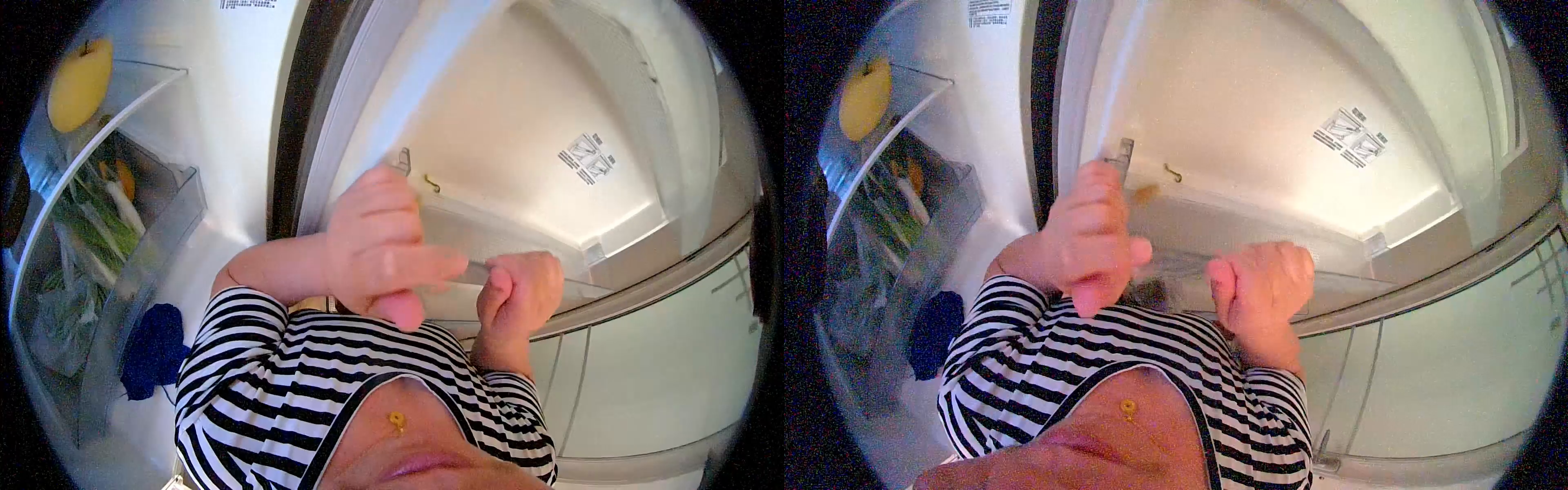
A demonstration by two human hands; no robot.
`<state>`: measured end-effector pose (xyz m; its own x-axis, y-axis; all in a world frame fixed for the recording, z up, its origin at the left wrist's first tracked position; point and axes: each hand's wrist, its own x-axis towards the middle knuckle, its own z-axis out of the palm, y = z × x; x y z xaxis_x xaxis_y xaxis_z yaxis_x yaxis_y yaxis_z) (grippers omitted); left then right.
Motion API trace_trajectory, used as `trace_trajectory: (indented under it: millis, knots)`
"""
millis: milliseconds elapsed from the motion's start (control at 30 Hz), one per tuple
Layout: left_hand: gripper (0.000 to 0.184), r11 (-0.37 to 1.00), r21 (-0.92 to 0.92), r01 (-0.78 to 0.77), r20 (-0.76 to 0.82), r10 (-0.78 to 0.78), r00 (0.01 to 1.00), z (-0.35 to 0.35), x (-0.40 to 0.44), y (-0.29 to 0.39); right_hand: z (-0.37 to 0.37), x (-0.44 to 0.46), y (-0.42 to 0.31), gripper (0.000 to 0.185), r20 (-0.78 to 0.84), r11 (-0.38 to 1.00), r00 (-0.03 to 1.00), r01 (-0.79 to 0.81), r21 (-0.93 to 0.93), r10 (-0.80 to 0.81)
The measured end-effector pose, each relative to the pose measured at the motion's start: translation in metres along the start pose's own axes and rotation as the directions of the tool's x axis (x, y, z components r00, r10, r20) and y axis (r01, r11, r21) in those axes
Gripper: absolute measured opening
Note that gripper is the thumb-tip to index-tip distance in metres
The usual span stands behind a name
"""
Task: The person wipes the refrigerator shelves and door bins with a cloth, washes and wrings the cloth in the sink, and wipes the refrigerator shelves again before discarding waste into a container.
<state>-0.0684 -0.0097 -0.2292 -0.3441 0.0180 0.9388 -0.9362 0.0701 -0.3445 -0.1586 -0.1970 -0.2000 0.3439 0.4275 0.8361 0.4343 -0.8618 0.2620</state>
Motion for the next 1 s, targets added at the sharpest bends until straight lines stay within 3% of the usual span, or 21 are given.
trace_trajectory:
  millis: [100, 167, 233, 267, 333, 400, 467, 500, 667, 733, 767, 833, 933, 1000]
  knots:
    - [0.044, 0.995, 0.035, 0.091, -0.009, -0.091, 0.996, -0.002, 0.012, -0.002, -0.001, 0.012, 0.002, 0.016, -0.007, 1.000, 1.000, -0.020, 0.011, 0.020]
    - [0.047, 0.980, 0.067, 0.190, 0.077, -0.195, 0.978, -0.006, 0.016, 0.003, -0.003, 0.011, 0.002, 0.015, -0.001, 0.997, 0.998, -0.066, 0.041, 0.066]
    - [0.050, 0.984, 0.078, 0.157, 0.077, -0.163, 0.984, -0.002, 0.003, 0.008, -0.007, 0.005, 0.002, 0.014, 0.107, 0.997, 0.994, 0.041, -0.064, -0.034]
    - [0.054, 0.989, 0.106, 0.102, 0.079, -0.111, 0.991, -0.003, 0.000, 0.006, -0.005, 0.004, 0.002, 0.014, 0.098, 0.997, 0.995, 0.039, -0.068, -0.032]
    - [0.057, 0.990, 0.081, 0.113, 0.090, -0.120, 0.989, -0.007, 0.003, 0.002, 0.003, 0.000, 0.001, 0.016, -0.077, 0.996, 0.995, 0.060, 0.059, -0.055]
    - [0.060, 0.989, 0.052, 0.138, 0.099, -0.143, 0.985, -0.003, 0.005, 0.003, 0.001, 0.008, 0.002, 0.016, -0.076, 0.998, 0.997, 0.039, 0.057, -0.034]
    - [0.063, 0.957, 0.039, 0.289, -0.043, -0.287, 0.957, 0.002, 0.013, 0.007, 0.000, 0.015, 0.004, 0.016, -0.071, 0.998, 0.997, 0.025, 0.057, -0.021]
    - [0.063, 0.955, 0.037, 0.295, -0.042, -0.293, 0.955, 0.002, 0.012, 0.006, 0.000, 0.015, 0.005, 0.017, -0.072, 0.997, 0.997, 0.037, 0.061, -0.033]
    - [0.066, 0.987, 0.041, 0.158, 0.017, -0.158, 0.987, -0.003, 0.003, 0.004, -0.004, 0.004, 0.003, 0.017, -0.012, 0.996, 0.997, 0.072, 0.060, -0.072]
    - [0.067, 0.990, 0.022, 0.140, 0.017, -0.140, 0.990, -0.003, 0.005, 0.005, -0.007, 0.008, 0.008, 0.016, 0.124, 0.993, 0.987, 0.107, -0.045, -0.101]
    - [0.066, 0.978, 0.049, 0.203, 0.032, -0.205, 0.978, -0.005, 0.014, 0.006, -0.006, 0.011, 0.009, 0.016, 0.119, 0.993, 0.988, 0.107, -0.046, -0.101]
    - [0.066, 0.957, 0.072, 0.280, 0.049, -0.284, 0.958, -0.005, 0.015, 0.007, -0.001, 0.014, 0.008, 0.015, -0.038, 0.997, 0.999, 0.026, 0.075, -0.024]
    - [0.065, 0.985, 0.104, 0.138, 0.090, -0.147, 0.985, -0.002, 0.005, 0.008, -0.006, 0.005, 0.007, 0.017, 0.070, 0.992, 0.991, 0.108, 0.059, -0.112]
    - [0.063, 0.991, 0.082, 0.102, 0.037, -0.105, 0.994, -0.001, 0.003, 0.000, 0.000, 0.007, 0.006, 0.014, -0.020, 0.992, 0.994, 0.113, 0.048, -0.112]
